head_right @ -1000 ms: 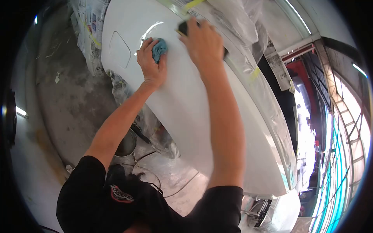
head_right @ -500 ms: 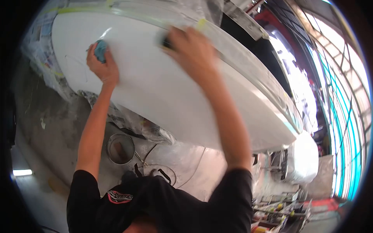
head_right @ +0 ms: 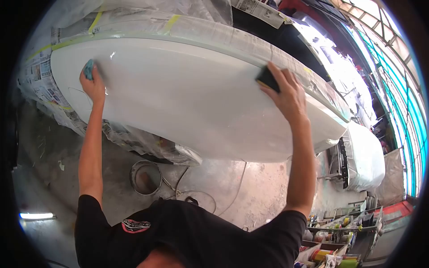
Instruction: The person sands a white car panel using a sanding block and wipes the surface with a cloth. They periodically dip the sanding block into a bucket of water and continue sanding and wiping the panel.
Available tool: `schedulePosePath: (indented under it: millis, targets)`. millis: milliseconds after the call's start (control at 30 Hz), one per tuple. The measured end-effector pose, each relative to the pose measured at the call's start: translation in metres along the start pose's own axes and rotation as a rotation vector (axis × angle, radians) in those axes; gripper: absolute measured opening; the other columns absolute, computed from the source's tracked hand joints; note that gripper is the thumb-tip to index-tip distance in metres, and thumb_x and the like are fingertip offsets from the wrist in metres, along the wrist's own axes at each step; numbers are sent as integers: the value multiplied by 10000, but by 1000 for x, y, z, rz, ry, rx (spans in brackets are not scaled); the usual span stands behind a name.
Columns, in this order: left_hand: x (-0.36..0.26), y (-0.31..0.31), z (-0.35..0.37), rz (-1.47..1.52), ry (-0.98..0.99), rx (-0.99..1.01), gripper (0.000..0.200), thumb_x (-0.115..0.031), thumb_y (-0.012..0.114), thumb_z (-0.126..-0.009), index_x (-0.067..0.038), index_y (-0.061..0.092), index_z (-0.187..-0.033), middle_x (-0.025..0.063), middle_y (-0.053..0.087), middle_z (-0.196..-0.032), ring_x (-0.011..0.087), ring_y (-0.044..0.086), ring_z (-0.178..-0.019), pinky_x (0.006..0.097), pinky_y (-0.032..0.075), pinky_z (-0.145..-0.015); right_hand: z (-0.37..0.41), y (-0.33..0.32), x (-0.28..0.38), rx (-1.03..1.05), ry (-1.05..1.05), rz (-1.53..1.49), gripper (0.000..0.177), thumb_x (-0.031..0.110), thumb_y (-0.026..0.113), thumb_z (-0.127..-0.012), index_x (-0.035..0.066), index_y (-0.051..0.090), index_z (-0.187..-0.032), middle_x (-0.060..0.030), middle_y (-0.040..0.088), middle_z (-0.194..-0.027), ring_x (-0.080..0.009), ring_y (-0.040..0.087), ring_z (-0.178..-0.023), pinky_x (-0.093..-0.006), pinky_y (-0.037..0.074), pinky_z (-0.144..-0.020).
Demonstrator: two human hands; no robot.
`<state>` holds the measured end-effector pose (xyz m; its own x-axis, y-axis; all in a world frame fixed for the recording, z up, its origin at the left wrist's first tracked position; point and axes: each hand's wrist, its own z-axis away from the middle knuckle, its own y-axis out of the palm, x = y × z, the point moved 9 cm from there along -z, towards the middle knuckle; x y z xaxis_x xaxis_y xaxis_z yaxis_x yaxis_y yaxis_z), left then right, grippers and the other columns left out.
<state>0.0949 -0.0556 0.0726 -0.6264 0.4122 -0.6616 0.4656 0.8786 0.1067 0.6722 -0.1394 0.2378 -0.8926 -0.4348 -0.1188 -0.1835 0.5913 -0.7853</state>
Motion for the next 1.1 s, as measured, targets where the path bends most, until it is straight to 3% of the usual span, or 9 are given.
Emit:
schedulePosePath:
  millis: [33,200,300,400,533,767,833,967,1100]
  targets:
    - [-13,8,1,19,10,-29,391,-232,744,-949,-27,664,-1272,170,666,-1241,325,605,-1157,442,441,-1055,9,-7,-13,-11,-12,-7,724,296,865,-800,175,587,-1458,-102,658,-1083,-317,653,-1034,-452,538,-878]
    - [-201,94,76,98,658,224,443,-183,836,-818,-91,664,-1217,118,666,-1241,361,613,-1158,471,464,-1016,15,-8,-27,-32,-30,-35,739,258,879,-781,157,590,-1454,-114,671,-1100,-334,657,-1007,-456,537,-874]
    - [-278,118,137,210,777,346,479,-263,862,-773,-146,666,-1194,89,637,-1219,343,602,-1170,505,459,-1050,17,0,-35,-60,-61,-87,737,226,881,-781,147,591,-1454,-136,675,-1117,-359,660,-1006,-465,534,-873]
    - [-297,125,149,238,793,427,493,-294,848,-791,-180,664,-1233,55,623,-1248,323,588,-1198,502,449,-1071,12,3,-36,-7,-75,-199,731,126,861,-800,107,570,-1471,-164,647,-1089,-357,642,-955,-455,526,-854]
    - [-248,108,117,253,757,456,488,-299,839,-791,-185,669,-1234,41,635,-1274,325,589,-1227,503,446,-1075,-13,12,5,23,-97,-137,695,126,828,-848,102,553,-1486,-146,646,-1091,-339,655,-992,-448,537,-856]
    - [-104,44,-8,37,704,256,482,-198,821,-790,-155,673,-1246,69,646,-1298,341,588,-1249,508,440,-1092,-100,61,140,-33,-219,-1,691,226,849,-828,125,573,-1453,-113,633,-1058,-320,662,-969,-457,557,-835]
    - [-48,26,-54,39,584,248,461,-150,791,-812,-127,665,-1255,112,636,-1314,364,572,-1252,491,440,-1091,-130,80,184,-39,-211,19,694,248,849,-824,126,572,-1448,-111,626,-1042,-323,661,-964,-459,557,-837]
    - [83,-32,-115,-106,261,-82,433,-159,733,-892,-68,634,-1303,163,600,-1353,401,517,-1271,487,412,-1105,-189,114,274,-18,-218,76,688,307,832,-840,132,561,-1448,-109,626,-1049,-324,665,-978,-458,560,-840]
    - [148,-59,-119,-55,163,-146,479,-131,685,-921,-26,582,-1377,230,527,-1435,450,425,-1374,533,347,-1152,-249,147,365,-45,-282,73,655,343,812,-857,124,559,-1420,-117,636,-1058,-333,671,-995,-458,566,-835]
